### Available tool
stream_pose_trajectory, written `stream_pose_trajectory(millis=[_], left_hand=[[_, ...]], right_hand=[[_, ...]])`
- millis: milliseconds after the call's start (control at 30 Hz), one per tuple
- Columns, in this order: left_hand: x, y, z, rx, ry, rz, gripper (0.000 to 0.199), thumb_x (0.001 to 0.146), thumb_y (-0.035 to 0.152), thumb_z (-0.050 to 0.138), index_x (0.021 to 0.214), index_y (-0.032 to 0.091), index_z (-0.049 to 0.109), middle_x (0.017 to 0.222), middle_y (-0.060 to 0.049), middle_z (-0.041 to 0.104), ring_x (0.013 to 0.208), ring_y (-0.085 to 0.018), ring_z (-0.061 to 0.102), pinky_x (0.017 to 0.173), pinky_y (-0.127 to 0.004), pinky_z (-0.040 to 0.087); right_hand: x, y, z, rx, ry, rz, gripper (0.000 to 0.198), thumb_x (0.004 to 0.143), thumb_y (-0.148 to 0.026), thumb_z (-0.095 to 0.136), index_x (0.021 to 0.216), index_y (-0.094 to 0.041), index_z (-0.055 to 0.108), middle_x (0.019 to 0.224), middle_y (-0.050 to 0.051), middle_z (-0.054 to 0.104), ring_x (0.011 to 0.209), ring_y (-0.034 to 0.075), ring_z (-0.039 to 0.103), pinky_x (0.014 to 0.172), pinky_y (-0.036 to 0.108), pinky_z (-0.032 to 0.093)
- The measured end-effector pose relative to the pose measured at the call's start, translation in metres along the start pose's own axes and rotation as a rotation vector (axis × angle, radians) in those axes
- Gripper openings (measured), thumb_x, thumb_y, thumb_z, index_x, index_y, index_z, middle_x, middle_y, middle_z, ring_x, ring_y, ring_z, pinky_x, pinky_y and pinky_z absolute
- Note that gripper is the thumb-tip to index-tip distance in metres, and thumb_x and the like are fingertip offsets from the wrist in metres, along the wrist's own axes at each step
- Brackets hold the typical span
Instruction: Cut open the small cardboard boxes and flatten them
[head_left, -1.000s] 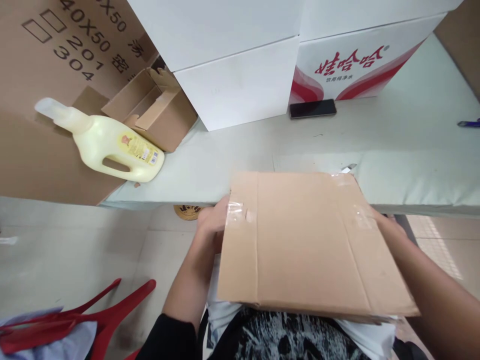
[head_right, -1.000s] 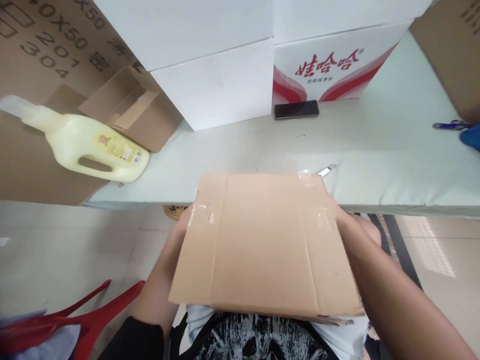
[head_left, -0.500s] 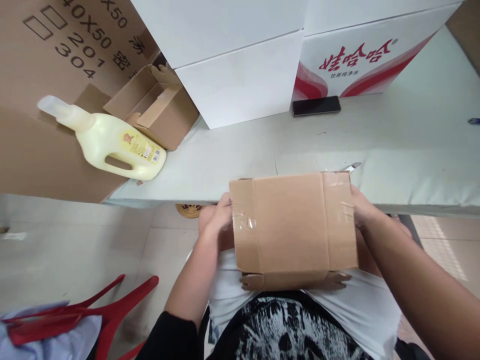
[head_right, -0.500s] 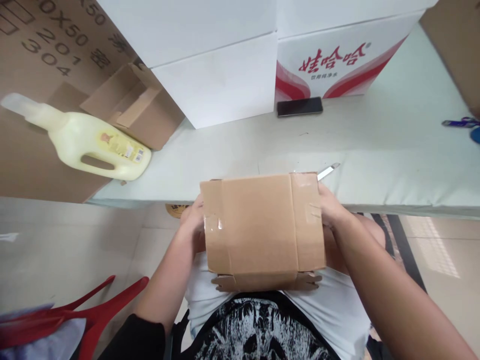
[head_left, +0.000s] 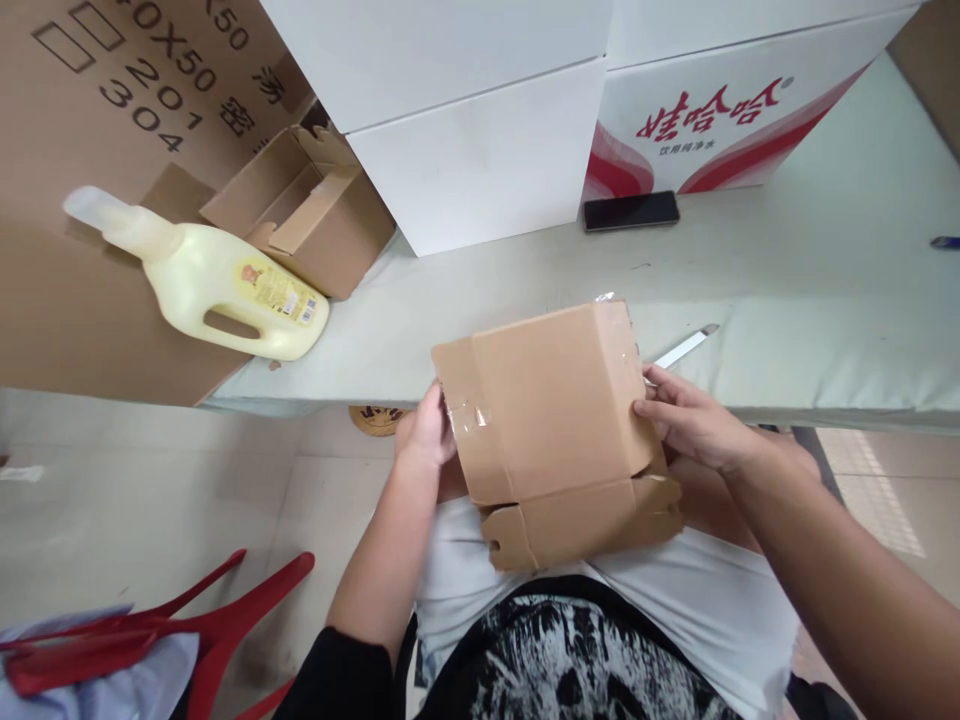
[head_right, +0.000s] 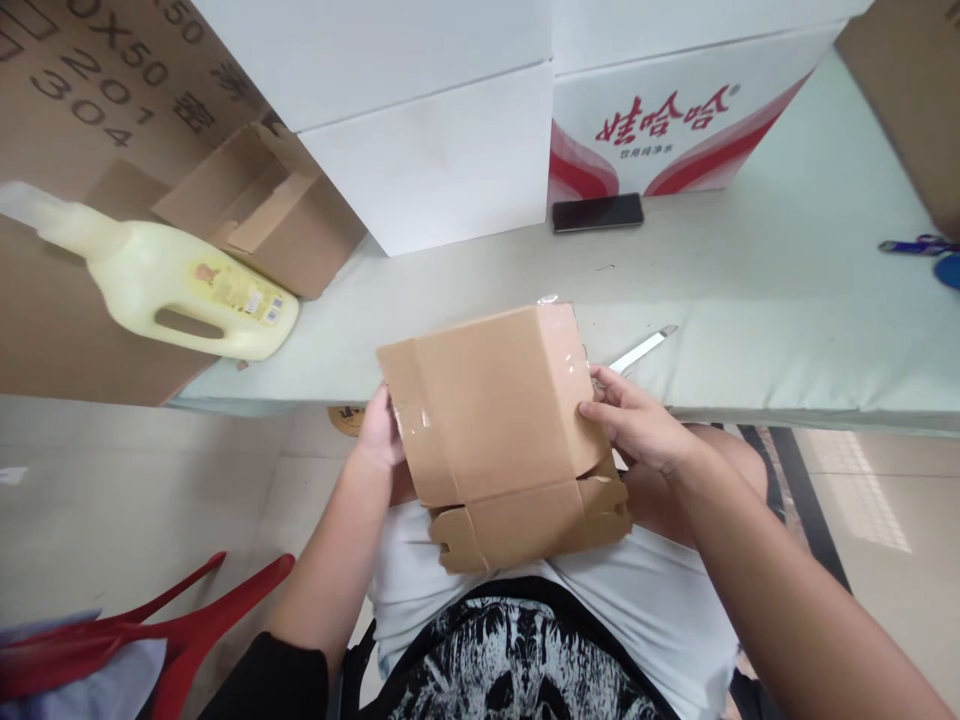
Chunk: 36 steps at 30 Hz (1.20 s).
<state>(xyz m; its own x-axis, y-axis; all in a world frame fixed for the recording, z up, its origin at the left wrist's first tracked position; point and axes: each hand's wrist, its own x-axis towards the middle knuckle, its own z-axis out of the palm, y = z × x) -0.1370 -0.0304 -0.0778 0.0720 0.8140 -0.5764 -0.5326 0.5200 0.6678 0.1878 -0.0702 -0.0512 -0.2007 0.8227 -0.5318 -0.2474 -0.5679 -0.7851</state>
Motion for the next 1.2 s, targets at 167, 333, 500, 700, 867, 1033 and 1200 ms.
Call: stream_pose_trajectory(millis=[167, 333, 500, 700, 867, 1033, 1200], left_hand=[[-0.014, 0.001, 0.017, 0.117, -0.134, 0.034, 0.074, 0.044, 0.058, 0.097, 0.101, 0.020, 0.070, 0.101, -0.008, 0.080, 0.113, -0.032, 0.073, 0.099, -0.041, 0.059], [-0.016, -0.008, 0.023, 0.220, 0.076, 0.070, 0.062, 0.050, 0.036, 0.099, 0.102, 0.022, 0.068, 0.102, -0.004, 0.079, 0.092, -0.023, 0.075, 0.086, -0.036, 0.061], [-0.013, -0.009, 0.028, 0.222, 0.106, 0.193, 0.054, 0.050, 0.035, 0.099, 0.090, 0.021, 0.066, 0.086, 0.001, 0.076, 0.081, -0.018, 0.073, 0.084, -0.033, 0.060], [0.000, 0.006, 0.020, 0.015, 0.193, 0.344, 0.050, 0.058, 0.032, 0.095, 0.100, 0.022, 0.068, 0.102, -0.002, 0.078, 0.100, -0.020, 0.074, 0.098, -0.036, 0.056], [0.006, 0.005, 0.024, -0.082, 0.233, 0.322, 0.047, 0.065, 0.029, 0.091, 0.105, 0.022, 0.066, 0.110, -0.003, 0.077, 0.112, -0.022, 0.072, 0.106, -0.041, 0.054], [0.004, -0.015, 0.054, -0.092, 0.188, 0.276, 0.045, 0.064, 0.028, 0.091, 0.102, 0.022, 0.068, 0.107, -0.003, 0.078, 0.105, -0.021, 0.073, 0.102, -0.039, 0.056], [0.011, -0.036, 0.090, -0.056, 0.037, 0.221, 0.052, 0.063, 0.032, 0.093, 0.107, 0.021, 0.067, 0.108, -0.004, 0.077, 0.103, -0.022, 0.073, 0.102, -0.040, 0.056]], right_hand=[[-0.001, 0.001, 0.005, -0.047, 0.095, -0.099, 0.048, 0.075, -0.047, 0.081, 0.112, -0.026, 0.059, 0.091, 0.001, 0.074, 0.071, 0.017, 0.071, 0.061, 0.027, 0.058], [0.001, 0.002, 0.012, -0.164, 0.134, -0.136, 0.053, 0.076, -0.051, 0.078, 0.119, -0.026, 0.058, 0.093, 0.002, 0.074, 0.077, 0.020, 0.072, 0.065, 0.029, 0.058], [0.004, 0.004, 0.012, -0.292, 0.283, -0.196, 0.057, 0.077, -0.052, 0.077, 0.122, -0.024, 0.058, 0.090, 0.003, 0.075, 0.081, 0.021, 0.072, 0.070, 0.031, 0.058], [-0.006, 0.017, -0.015, -0.177, 0.370, -0.196, 0.042, 0.085, -0.058, 0.067, 0.114, -0.027, 0.069, 0.101, 0.003, 0.076, 0.091, 0.021, 0.072, 0.076, 0.032, 0.061], [-0.018, 0.053, -0.020, 0.108, 0.176, -0.194, 0.051, 0.080, -0.065, 0.073, 0.115, -0.028, 0.067, 0.124, 0.007, 0.074, 0.115, 0.025, 0.072, 0.104, 0.044, 0.057], [-0.031, 0.072, 0.013, 0.079, 0.084, -0.094, 0.052, 0.074, -0.058, 0.083, 0.109, -0.021, 0.069, 0.116, 0.012, 0.077, 0.100, 0.027, 0.076, 0.090, 0.043, 0.063], [-0.046, 0.068, 0.020, 0.251, 0.230, 0.004, 0.058, 0.065, -0.058, 0.088, 0.105, -0.023, 0.068, 0.109, 0.010, 0.078, 0.089, 0.030, 0.077, 0.073, 0.045, 0.066]])
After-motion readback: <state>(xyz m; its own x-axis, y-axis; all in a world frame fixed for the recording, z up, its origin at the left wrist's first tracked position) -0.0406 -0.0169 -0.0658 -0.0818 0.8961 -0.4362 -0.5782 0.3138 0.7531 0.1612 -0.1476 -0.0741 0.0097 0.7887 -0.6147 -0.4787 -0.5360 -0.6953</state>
